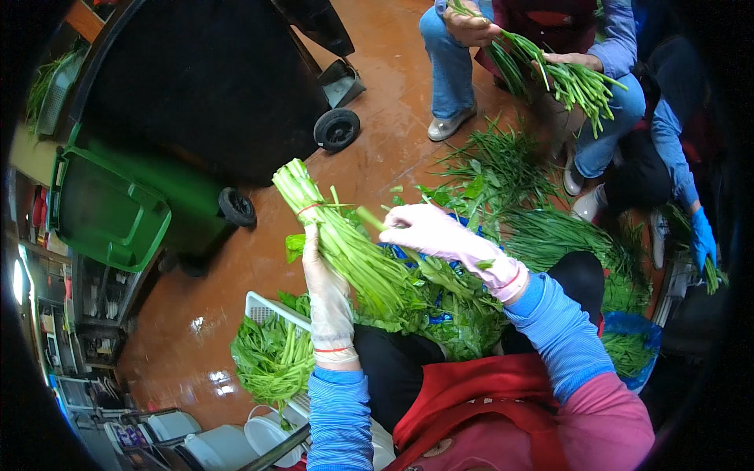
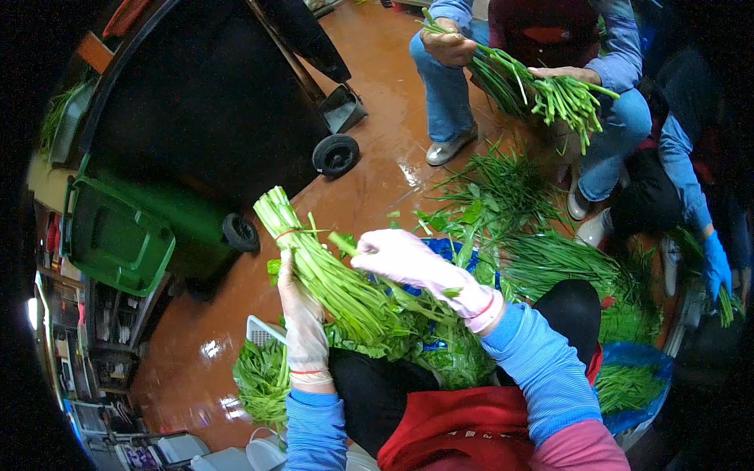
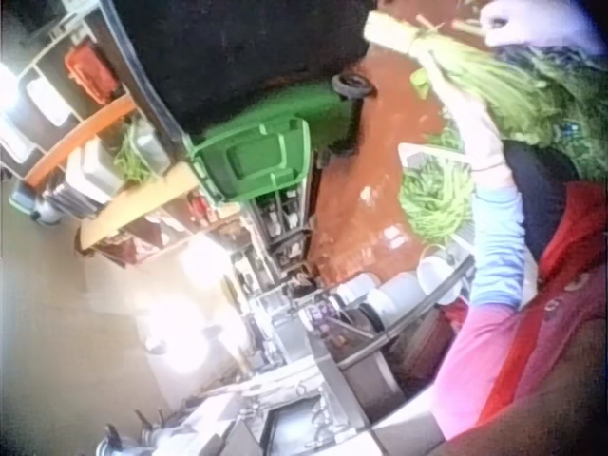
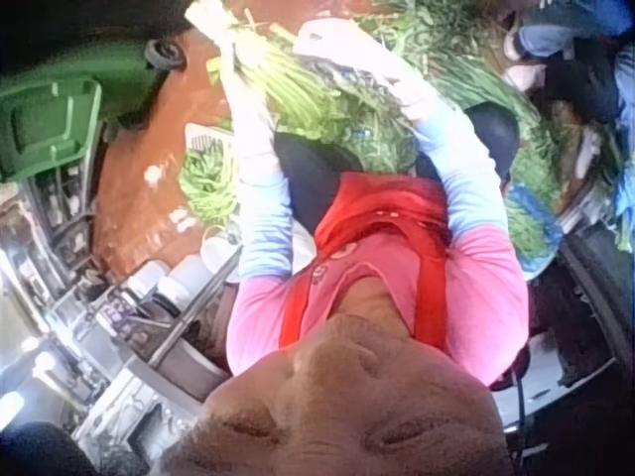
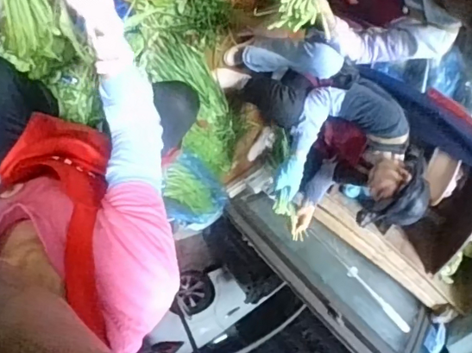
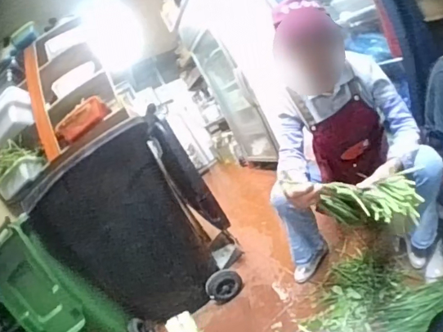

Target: The person sits on the floor and sorts leafy green vegetables by hand, removing unwanted leaves and stems, then placing the cleaned bunches into a white basket. Other workers are visible nearby performing similar tasks.

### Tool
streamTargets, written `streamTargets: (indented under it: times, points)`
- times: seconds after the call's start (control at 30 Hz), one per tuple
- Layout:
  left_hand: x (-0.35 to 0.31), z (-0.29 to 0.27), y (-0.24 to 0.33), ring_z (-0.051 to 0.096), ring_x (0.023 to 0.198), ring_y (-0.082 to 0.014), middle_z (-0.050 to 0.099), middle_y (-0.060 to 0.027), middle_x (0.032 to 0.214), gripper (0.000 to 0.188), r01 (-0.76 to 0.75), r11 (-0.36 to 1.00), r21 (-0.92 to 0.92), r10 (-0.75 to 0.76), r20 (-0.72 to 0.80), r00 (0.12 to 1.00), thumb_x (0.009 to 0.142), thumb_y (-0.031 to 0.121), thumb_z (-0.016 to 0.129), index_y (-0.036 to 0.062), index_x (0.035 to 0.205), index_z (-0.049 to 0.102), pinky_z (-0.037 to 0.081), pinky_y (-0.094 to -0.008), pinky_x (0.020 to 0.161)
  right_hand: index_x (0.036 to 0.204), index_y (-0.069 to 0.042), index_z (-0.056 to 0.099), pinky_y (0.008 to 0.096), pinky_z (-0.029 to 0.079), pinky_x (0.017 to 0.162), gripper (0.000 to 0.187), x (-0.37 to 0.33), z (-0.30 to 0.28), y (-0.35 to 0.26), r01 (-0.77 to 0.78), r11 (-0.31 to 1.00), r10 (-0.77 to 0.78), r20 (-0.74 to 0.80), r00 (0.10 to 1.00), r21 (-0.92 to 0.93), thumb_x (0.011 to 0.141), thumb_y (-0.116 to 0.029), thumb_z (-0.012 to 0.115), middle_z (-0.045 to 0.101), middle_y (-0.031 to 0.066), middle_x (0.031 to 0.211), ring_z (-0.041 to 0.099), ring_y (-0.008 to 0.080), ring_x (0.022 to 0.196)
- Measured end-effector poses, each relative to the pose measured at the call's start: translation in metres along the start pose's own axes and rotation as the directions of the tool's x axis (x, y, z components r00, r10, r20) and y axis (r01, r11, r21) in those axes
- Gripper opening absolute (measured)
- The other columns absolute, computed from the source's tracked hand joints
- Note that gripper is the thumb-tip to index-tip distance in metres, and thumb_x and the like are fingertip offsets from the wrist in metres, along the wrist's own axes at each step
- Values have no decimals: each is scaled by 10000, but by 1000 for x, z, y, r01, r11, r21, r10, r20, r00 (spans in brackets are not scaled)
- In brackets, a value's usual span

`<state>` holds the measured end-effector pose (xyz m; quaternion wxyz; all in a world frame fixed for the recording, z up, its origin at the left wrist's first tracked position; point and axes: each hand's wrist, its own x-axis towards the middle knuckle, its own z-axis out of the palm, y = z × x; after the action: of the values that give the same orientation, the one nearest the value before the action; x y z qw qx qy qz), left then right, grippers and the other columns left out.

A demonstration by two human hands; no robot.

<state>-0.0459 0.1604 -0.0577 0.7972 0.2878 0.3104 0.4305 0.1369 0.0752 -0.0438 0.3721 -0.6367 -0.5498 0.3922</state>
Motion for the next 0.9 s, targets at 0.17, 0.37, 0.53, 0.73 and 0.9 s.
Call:
streamTargets:
  times: [0.17, 0.37, 0.53, 0.73, 0.9]
  points:
    - [-3, 9, 0, 599, 904, -283, 597, -189, 1022, 466, -5, 1000, 17, 4, 12, 1000, 880, 367, 516, 5, 1171, 487, 501, -402, 797, 860, -46, 625, 241, 402, 559, 247, -3, -19, 28, -24, 886, 37, -19, 999, 463, 855, -286, 567, 587, 9, 707, 494, 85, 612]
    - [-6, 15, -2, 606, 850, -280, 587, -138, 948, 483, -3, 995, 102, 12, -86, 996, 874, 427, 516, 15, 1124, 492, 509, -442, 764, 936, -36, 638, 191, 458, 576, 246, 4, -52, 36, 81, 721, 51, -169, 984, 688, 856, -262, 581, 639, 34, 792, 598, 84, 667]
    - [-4, 9, -4, 601, 879, -246, 600, -144, 992, 423, -30, 997, 71, 34, -49, 998, 881, 331, 531, 19, 1163, 491, 504, -368, 783, 952, 23, 615, 233, 530, 667, 253, 9, -68, 56, 60, 497, 144, -151, 978, 866, 856, -209, 583, 637, 79, 838, 627, 137, 715]
    - [-3, 9, -2, 607, 851, -247, 603, -145, 972, 396, -43, 997, 69, 47, -61, 997, 893, 326, 509, 19, 1143, 502, 509, -367, 757, 1014, 31, 581, 219, 520, 622, 248, 14, -76, 82, 49, 372, 183, -125, 975, 927, 873, -173, 571, 634, 90, 854, 628, 152, 735]
    - [-2, 8, -1, 599, 884, -253, 599, -138, 996, 405, -41, 998, 54, 43, -39, 998, 897, 321, 505, 11, 1157, 487, 497, -373, 790, 994, 8, 582, 206, 531, 604, 219, 13, -72, 89, 23, 311, 213, -93, 973, 950, 870, -172, 587, 625, 81, 844, 619, 139, 715]
